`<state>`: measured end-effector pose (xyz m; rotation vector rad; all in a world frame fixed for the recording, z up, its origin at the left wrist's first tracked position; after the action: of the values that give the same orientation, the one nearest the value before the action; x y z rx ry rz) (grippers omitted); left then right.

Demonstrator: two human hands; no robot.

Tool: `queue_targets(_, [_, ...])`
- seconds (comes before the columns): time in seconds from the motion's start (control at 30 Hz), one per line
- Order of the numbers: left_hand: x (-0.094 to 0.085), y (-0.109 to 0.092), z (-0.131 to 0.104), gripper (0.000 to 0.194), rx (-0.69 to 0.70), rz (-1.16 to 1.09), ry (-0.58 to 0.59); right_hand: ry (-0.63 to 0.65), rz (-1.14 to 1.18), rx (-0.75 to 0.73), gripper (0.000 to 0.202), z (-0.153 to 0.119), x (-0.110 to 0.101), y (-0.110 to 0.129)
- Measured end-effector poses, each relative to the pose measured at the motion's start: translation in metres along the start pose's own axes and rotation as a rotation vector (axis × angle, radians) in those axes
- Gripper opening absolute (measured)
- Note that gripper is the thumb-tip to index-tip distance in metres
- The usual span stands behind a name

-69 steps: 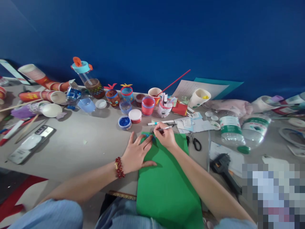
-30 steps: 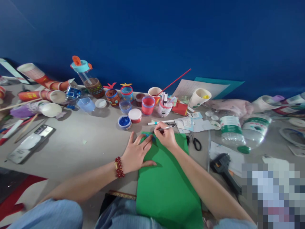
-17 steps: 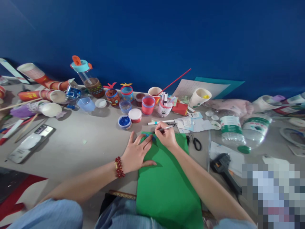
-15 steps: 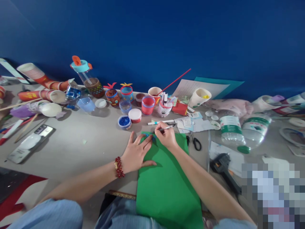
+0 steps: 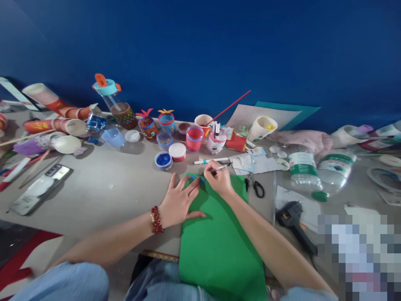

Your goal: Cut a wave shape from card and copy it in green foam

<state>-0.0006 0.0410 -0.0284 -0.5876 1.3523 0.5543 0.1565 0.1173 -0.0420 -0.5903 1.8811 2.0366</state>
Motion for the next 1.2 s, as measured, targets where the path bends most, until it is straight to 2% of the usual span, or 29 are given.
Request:
queue_targets(0.63, [0.0008,0.0007,-0.0001,0.082,-0.011,-0.064,0.024,-0.001,0.009,-0.013,0.008,0.0003,0.0005,0.0])
queue_targets(1.2, [0.0007,0.0001,-0.0001,0.082,0.0,-0.014,0.009,-0.013,0.02,-0.015,0.009,-0.0004,0.0001,-0.002])
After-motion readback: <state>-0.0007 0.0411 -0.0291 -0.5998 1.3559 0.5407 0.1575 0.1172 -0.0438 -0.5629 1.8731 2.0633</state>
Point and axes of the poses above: each hand's wrist, its own z-axis towards the middle knuckle, its own x-axis out of the palm, y = z × x, the point moved 3 cm from there along z, towards the middle knuckle, and after that the axes turned 8 degrees about x, right-handed, at the moved point
